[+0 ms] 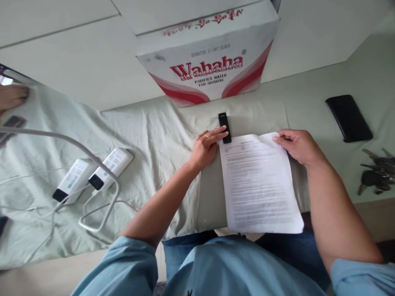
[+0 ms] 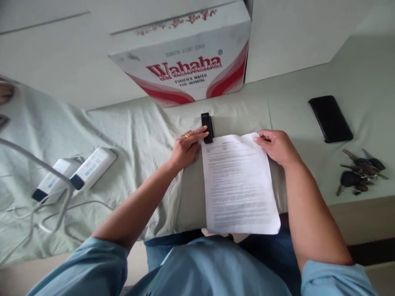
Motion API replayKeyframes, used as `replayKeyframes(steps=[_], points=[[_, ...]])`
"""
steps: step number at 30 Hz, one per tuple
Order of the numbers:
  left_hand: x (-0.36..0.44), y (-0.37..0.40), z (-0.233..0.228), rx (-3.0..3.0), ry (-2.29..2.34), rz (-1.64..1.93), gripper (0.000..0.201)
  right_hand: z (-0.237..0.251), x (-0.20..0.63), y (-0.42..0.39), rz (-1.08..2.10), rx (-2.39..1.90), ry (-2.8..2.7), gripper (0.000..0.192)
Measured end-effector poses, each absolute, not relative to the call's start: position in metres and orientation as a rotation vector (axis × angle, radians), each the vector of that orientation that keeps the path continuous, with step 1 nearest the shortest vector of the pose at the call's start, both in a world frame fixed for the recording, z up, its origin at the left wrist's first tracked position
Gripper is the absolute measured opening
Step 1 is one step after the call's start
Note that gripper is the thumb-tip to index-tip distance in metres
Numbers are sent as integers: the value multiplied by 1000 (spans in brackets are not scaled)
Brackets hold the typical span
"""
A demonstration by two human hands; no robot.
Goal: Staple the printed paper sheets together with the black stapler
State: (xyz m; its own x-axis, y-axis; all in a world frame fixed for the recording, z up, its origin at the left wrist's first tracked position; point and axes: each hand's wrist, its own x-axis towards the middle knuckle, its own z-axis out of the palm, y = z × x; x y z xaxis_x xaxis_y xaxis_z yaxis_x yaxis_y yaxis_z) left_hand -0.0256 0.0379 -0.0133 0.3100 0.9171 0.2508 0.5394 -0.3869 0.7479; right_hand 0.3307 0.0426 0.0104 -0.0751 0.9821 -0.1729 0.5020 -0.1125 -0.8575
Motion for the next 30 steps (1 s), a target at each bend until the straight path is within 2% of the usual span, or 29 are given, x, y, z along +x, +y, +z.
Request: replayKeyframes(steps=[2, 5, 8, 11, 18, 25, 30], points=[[-22, 34, -15, 1861, 1236, 1034, 36, 20, 329, 40, 1363, -1561, -1648, 40], [-16, 20, -16, 1517, 1318, 1240, 52, 36, 323, 35, 1524, -1439, -1660, 45], [-13, 3, -13, 1105, 1363, 1294, 65, 41, 317, 33, 1427, -1433, -1521, 45], [-14, -9, -8, 965, 1293, 1214, 83, 33, 315, 36, 1210, -1497, -1407, 48], [-11, -12, -5, 1129, 1290, 1048, 52, 14, 312, 41, 1066, -1501, -1233, 50], [-6, -5, -11, 913, 1319, 1297, 50, 15, 313, 37, 1288, -1437, -1246, 57], [-8, -7, -11, 891, 1273, 1306, 50, 9, 321, 38, 1198, -1474, -1302, 46]])
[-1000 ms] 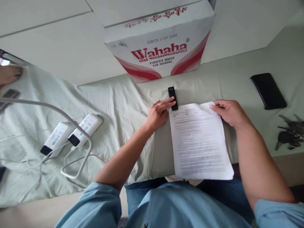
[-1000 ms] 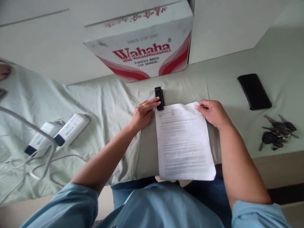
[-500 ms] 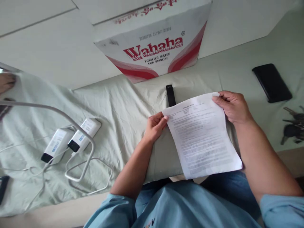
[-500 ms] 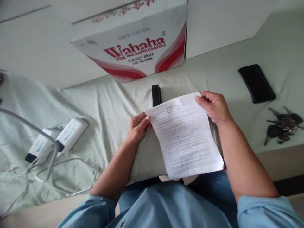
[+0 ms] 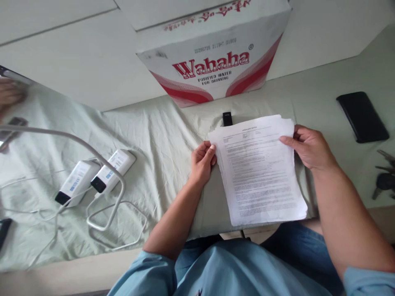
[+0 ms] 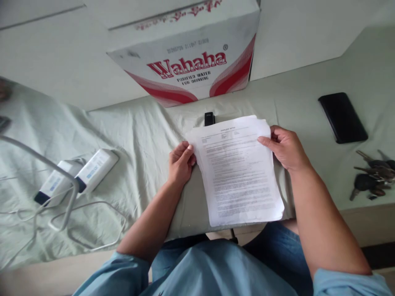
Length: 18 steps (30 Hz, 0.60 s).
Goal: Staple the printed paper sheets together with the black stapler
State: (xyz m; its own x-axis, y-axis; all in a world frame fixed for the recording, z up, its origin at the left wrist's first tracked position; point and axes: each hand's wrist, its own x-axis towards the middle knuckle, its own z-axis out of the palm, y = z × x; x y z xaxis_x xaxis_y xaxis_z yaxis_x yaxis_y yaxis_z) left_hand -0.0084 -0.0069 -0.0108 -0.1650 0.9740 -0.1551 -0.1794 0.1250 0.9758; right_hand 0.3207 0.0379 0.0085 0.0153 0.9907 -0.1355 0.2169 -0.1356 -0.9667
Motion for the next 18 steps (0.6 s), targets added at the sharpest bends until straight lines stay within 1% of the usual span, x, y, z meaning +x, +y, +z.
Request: replayKeyframes(steps=[4, 8, 10, 12, 18], points=[[-11, -9, -17, 897, 1278, 1258, 46, 8, 328, 37, 1107, -1464, -1359, 39], [-13, -9, -21, 926, 1291, 1252, 43, 12, 333, 35, 842, -1584, -1474, 32], [-13, -9, -21, 957, 1315, 1240, 43, 11, 334, 35, 763, -1608, -1480, 32], [-14, -10, -19, 988, 1340, 1218, 43, 9, 334, 36, 743, -1589, -1449, 36], [-12, -11, -15, 1024, 1370, 1187, 46, 8, 325, 35, 853, -1479, -1337, 43]])
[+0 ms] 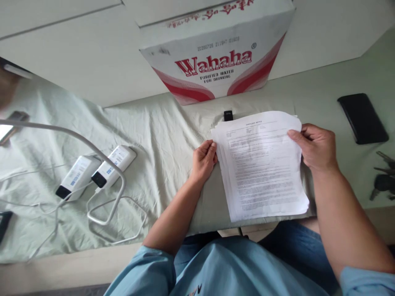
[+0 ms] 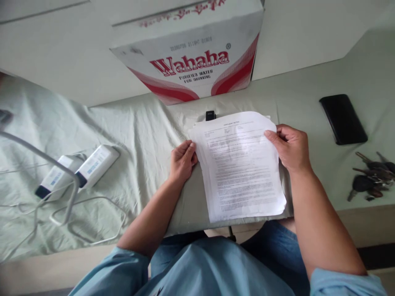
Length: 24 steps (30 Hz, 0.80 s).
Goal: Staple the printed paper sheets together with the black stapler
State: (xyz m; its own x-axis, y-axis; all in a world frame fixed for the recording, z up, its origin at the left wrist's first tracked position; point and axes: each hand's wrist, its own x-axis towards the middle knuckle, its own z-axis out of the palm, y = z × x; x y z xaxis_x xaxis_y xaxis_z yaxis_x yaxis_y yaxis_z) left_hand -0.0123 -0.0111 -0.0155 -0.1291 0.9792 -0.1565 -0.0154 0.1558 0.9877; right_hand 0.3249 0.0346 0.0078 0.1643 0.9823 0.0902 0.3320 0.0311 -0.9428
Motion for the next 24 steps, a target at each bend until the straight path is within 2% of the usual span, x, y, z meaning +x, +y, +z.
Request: replayKeyframes(steps=[5, 14, 24], points=[[-10, -10, -11, 1025, 1346, 1202, 48, 17, 315, 31, 926, -1484, -1307, 39], [-10, -12, -14, 1020, 1344, 1195, 57, 14, 315, 28, 907, -1556, -1369, 46], [-9, -11, -11, 1054, 1310, 1206, 62, 7, 315, 29, 886, -1446, -1336, 43]])
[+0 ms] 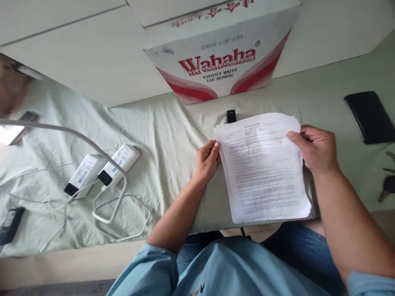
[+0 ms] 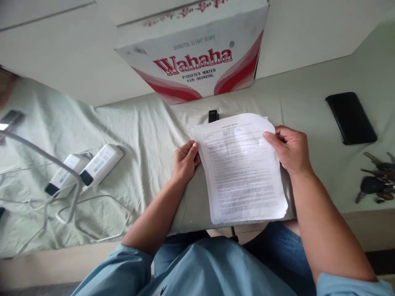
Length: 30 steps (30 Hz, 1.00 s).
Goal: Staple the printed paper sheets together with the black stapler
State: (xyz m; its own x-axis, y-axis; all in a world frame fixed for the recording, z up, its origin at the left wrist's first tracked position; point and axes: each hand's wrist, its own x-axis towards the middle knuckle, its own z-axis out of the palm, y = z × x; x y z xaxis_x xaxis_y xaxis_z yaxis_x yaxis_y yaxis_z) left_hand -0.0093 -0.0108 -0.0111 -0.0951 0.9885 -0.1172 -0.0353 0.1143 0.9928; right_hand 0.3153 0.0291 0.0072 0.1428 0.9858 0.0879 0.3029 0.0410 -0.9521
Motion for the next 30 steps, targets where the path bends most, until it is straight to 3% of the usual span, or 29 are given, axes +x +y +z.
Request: replayKeyframes(steps=[17, 23, 30], points=[[-10, -11, -7, 1157, 1413, 1178, 65, 7, 313, 28, 866, -1469, -1366, 49], [-11, -11, -15, 1096, 1383, 1183, 65, 9, 311, 28, 811, -1485, -1417, 37], [-10, -11, -12, 1087, 1343, 1189, 64, 15, 309, 27, 366, -1469, -1517, 14]])
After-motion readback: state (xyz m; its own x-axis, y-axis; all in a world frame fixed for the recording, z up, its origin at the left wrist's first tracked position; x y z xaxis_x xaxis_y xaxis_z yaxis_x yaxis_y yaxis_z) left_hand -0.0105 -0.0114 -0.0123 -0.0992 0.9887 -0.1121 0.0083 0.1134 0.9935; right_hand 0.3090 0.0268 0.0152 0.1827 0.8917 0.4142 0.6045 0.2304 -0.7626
